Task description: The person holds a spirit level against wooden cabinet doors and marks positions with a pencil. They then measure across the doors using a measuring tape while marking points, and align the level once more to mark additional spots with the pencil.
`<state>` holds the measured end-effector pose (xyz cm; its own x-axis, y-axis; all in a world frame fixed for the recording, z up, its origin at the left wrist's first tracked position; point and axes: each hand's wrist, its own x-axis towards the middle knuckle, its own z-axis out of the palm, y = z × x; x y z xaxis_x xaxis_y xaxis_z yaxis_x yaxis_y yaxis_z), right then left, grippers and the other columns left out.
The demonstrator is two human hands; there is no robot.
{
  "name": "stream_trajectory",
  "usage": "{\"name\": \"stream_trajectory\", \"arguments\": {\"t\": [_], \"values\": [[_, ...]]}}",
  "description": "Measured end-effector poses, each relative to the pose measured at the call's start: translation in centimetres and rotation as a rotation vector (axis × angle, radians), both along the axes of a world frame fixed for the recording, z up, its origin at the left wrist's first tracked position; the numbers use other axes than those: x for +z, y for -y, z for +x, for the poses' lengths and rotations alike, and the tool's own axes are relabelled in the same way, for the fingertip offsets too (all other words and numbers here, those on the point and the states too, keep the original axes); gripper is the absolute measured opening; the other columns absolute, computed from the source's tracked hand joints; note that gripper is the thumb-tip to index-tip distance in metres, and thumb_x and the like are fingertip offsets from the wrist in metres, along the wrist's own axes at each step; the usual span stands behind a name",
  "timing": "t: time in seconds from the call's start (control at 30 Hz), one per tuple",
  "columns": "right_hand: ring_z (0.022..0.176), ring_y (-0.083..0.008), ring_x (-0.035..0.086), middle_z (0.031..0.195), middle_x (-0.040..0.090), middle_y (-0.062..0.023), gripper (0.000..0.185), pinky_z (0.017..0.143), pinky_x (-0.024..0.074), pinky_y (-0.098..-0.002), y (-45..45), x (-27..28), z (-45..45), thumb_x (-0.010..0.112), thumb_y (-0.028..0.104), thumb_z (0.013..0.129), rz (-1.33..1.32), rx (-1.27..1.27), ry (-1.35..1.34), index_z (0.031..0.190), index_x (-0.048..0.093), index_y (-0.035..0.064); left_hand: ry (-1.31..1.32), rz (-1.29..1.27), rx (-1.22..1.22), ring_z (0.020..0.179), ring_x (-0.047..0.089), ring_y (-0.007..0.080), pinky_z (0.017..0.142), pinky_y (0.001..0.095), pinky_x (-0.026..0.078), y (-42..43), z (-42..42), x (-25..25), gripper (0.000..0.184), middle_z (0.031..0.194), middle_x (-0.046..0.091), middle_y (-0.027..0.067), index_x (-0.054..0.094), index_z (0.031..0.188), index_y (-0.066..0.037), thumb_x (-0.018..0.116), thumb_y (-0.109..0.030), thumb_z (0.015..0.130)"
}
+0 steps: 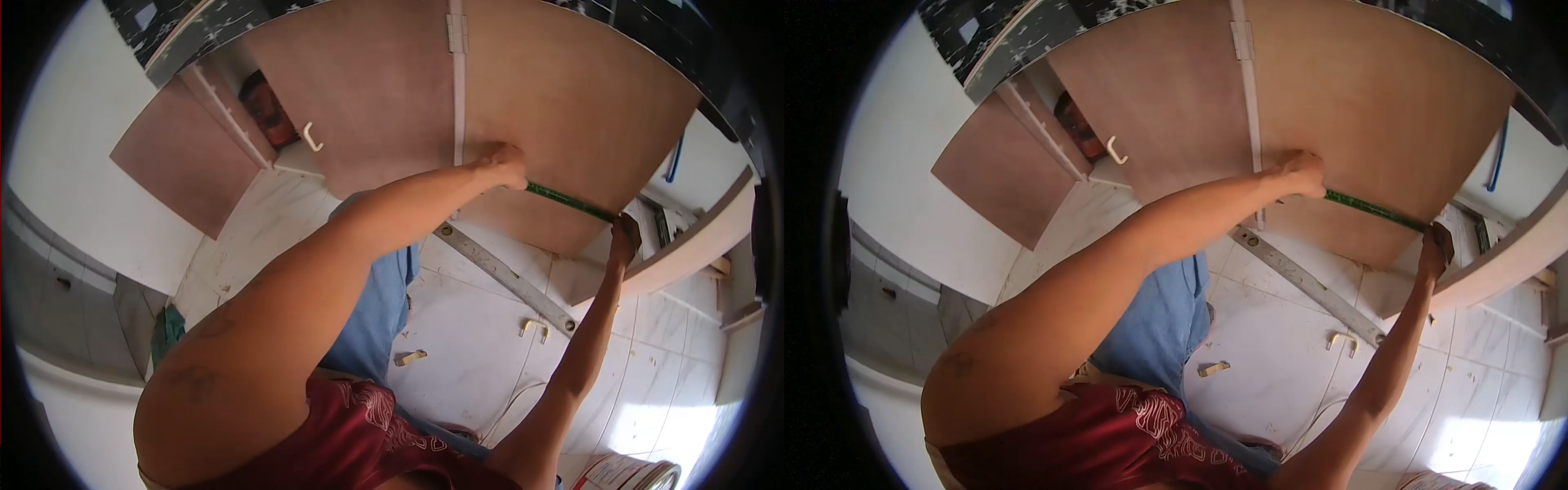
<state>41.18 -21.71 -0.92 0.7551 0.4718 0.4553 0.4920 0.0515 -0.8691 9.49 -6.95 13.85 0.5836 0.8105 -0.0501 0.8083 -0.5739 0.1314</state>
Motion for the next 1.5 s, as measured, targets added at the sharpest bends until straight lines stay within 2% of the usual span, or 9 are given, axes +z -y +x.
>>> {"name": "stream_trajectory", "arguments": {"t": [0.13,0.17,0.27,0.33,0.43,0.53,0.63,0.83,1.5], "values": [[0.074,-0.0162,0.064,0.096,0.067,-0.0074,0.029,0.065,0.055,-0.029,-0.4,-1.0,-0.5,0.074,0.017,0.08,0.155,0.143,-0.339,0.105,0.068,0.0025,-0.022,0.034,-0.087,0.095,0.068,0.0336,0.081,0.0441,0.055,0.0,-0.9,0.4,0.039,0.098,0.069,0.0217,0.071,0.098,0.0,0.07,-0.026,0.069],[0.072,-0.0142,0.064,0.091,0.068,-0.0039,0.022,0.06,0.0525,-0.0273,-2.6,-6.2,5.0,0.072,0.024,0.083,0.263,0.253,-0.303,0.098,0.071,0.0081,-0.05,0.019,-0.141,0.089,0.068,0.0335,0.077,0.0454,0.055,-0.4,-0.9,0.3,0.037,0.094,0.07,0.0199,0.072,0.094,-0.002,0.071,-0.028,0.068],[0.057,-0.0146,0.054,0.066,0.063,-0.0038,0.027,0.055,0.0443,-0.0345,-0.7,-0.4,2.6,0.064,0.037,0.086,-0.353,-0.088,0.18,0.086,0.072,0.0109,-0.076,0.018,-0.177,0.085,0.069,0.0326,0.074,0.0452,0.054,-0.7,-0.3,0.3,0.036,0.089,0.071,0.0171,0.073,0.091,-0.007,0.07,-0.036,0.072],[0.06,-0.015,0.057,0.064,0.063,-0.0049,0.027,0.059,0.0478,-0.0333,-0.1,0.3,0.2,0.069,0.032,0.081,-0.001,-0.061,0.164,0.089,0.073,0.0064,-0.054,0.022,-0.211,0.087,0.069,0.0305,0.076,0.0424,0.054,-2.5,0.2,-1.3,0.032,0.094,0.072,0.0145,0.075,0.096,-0.012,0.068,-0.037,0.078],[0.069,-0.0116,0.062,0.077,0.068,-0.0028,0.022,0.062,0.0516,-0.0264,-0.9,0.4,-0.5,0.073,0.015,0.079,0.195,-0.009,-0.067,0.096,0.072,0.0014,0.026,0.006,-0.224,0.092,0.068,0.029,0.082,0.0393,0.053,-2.5,0.1,-1.9,0.03,0.097,0.072,0.015,0.075,0.097,-0.011,0.068,-0.034,0.08],[0.08,-0.0156,0.066,0.082,0.072,-0.0067,0.016,0.08,0.0515,-0.0301,-0.4,1.6,-1.2,0.068,0.018,0.079,0.167,-0.022,-0.153,0.087,0.075,0.0057,0.029,-0.017,-0.161,0.096,0.068,0.0286,0.086,0.0388,0.052,-1.9,0.1,-1.5,0.029,0.099,0.072,0.0152,0.075,0.099,-0.01,0.069,-0.032,0.08],[0.074,-0.0117,0.064,0.081,0.069,-0.0047,0.022,0.067,0.0519,-0.0258,-0.4,2.8,-1.9,0.066,0.017,0.085,0.281,-0.12,-0.195,0.1,0.072,0.0019,0.016,-0.016,-0.138,0.097,0.068,0.029,0.087,0.0388,0.052,-1.6,0.5,-1.3,0.029,0.1,0.072,0.0155,0.075,0.1,-0.009,0.07,-0.031,0.081],[0.083,-0.013,0.065,0.089,0.071,-0.0062,0.027,0.074,0.0518,-0.0271,1.1,3.1,-2.5,0.06,0.022,0.09,0.364,-0.055,-0.05,0.105,0.071,0.0025,0.021,0.022,-0.159,0.096,0.068,0.0292,0.087,0.0371,0.052,-2.2,0.7,-2.5,0.03,0.099,0.072,0.0147,0.074,0.101,-0.009,0.069,-0.031,0.081],[0.092,-0.0204,0.068,0.1,0.07,-0.0119,0.029,0.086,0.0539,-0.0324,0.5,3.1,-2.7,0.061,0.022,0.092,0.473,0.166,-0.425,0.108,0.065,-0.0021,0.037,0.008,-0.212,0.092,0.069,0.0277,0.084,0.0369,0.052,-3.3,0.5,-2.8,0.032,0.096,0.073,0.0135,0.075,0.1,-0.01,0.07,-0.035,0.081]]}}
